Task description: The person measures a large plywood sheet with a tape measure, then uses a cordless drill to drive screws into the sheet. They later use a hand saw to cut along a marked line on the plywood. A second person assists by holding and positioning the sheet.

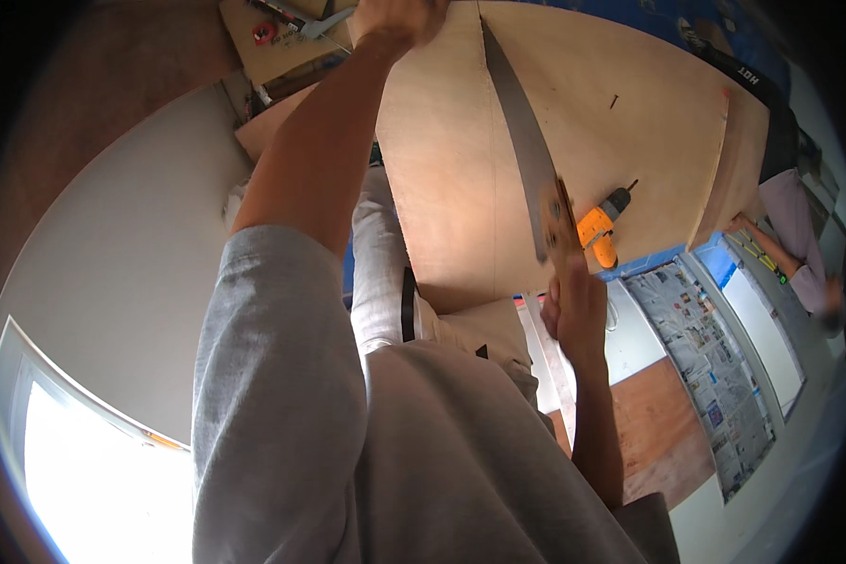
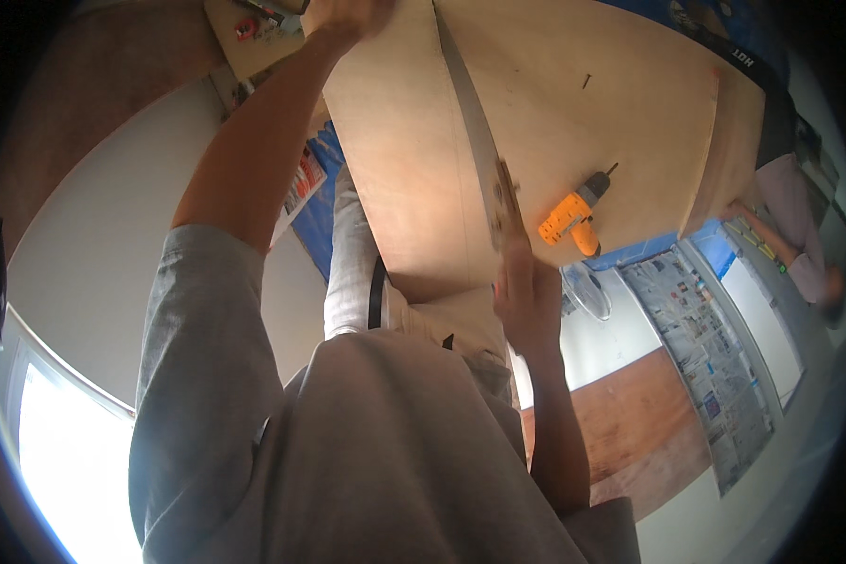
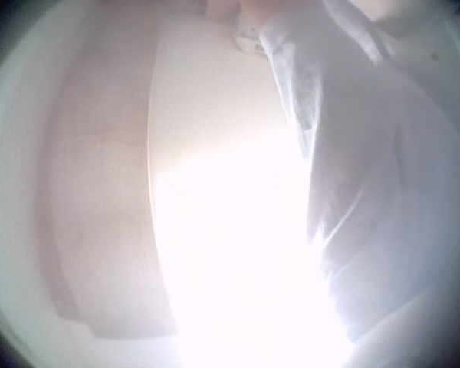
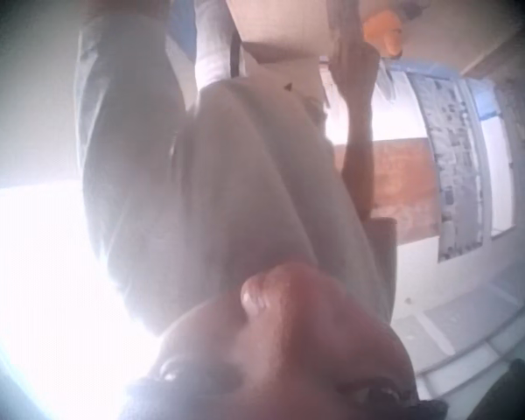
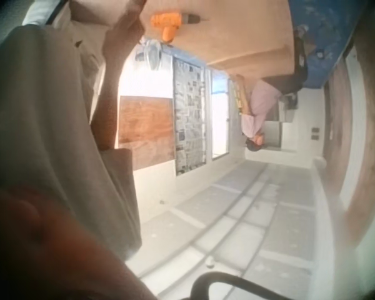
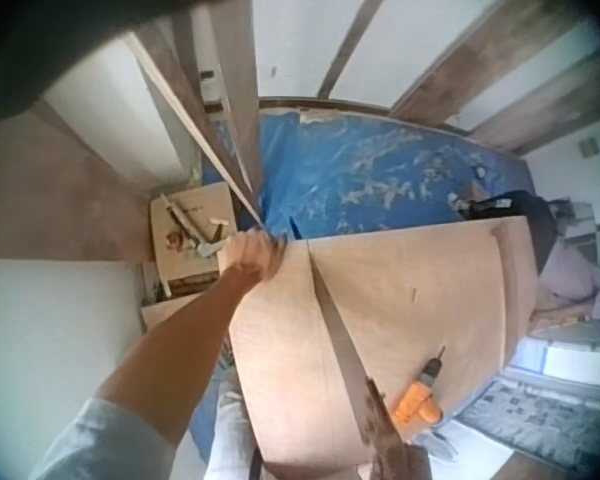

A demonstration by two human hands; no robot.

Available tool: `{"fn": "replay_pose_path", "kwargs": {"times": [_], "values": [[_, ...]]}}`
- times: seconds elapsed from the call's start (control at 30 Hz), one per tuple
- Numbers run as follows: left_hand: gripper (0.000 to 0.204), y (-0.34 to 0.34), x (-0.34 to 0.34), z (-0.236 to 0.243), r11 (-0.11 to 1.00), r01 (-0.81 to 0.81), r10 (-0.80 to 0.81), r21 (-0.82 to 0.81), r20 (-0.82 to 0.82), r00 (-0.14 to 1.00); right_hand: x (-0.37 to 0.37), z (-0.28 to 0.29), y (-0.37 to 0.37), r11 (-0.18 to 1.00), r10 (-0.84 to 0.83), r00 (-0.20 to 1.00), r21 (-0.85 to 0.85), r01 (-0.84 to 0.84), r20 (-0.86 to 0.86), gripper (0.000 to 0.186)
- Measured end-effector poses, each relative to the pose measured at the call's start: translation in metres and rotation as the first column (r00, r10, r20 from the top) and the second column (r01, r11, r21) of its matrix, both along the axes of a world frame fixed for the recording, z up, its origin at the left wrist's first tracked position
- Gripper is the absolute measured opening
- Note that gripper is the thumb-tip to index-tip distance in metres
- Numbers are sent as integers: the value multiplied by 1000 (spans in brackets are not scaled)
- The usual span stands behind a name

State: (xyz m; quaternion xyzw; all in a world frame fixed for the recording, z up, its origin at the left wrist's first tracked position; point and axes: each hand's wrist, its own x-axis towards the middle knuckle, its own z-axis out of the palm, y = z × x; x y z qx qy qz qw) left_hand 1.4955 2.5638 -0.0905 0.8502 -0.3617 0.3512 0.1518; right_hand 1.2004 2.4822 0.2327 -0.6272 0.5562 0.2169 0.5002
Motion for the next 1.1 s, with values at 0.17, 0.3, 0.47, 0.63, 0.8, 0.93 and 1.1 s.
{"fn": "replay_pose_path", "kwargs": {"times": [0.17, 0.3, 0.47, 0.63, 0.8, 0.93, 1.1], "values": [[42, -7, -4, -3, 998, -56, 58, 18, -465, 883, 115, -115, -32, 996, 69, 995, -66, -64, 77, 68], [50, -8, -7, 7, 994, -78, 107, 80, -497, 861, 131, -141, -45, 999, 14, 997, -30, -11, 73, 65], [55, -10, 0, 20, 978, -60, 189, 202, -714, 674, 69, -85, -22, 1000, 4, 995, 0, -4, 96, 67], [51, -7, -2, 15, 985, -86, 164, 152, -632, 757, -55, 3, 6, 995, -89, 995, 28, 91, -41, 58], [45, -3, -3, 7, 996, -22, 50, 85, -343, 938, -18, -8, 6, 1000, -24, 1000, -10, 24, -18, 63], [45, -7, -1, 12, 989, -58, 129, 135, -610, 782, 93, -111, -29, 992, 111, 988, -64, -104, 105, 66], [49, -8, -2, 29, 979, -49, 181, 196, -740, 647, 127, -165, -49, 999, 40, 973, -2, -40, 227, 67]]}}
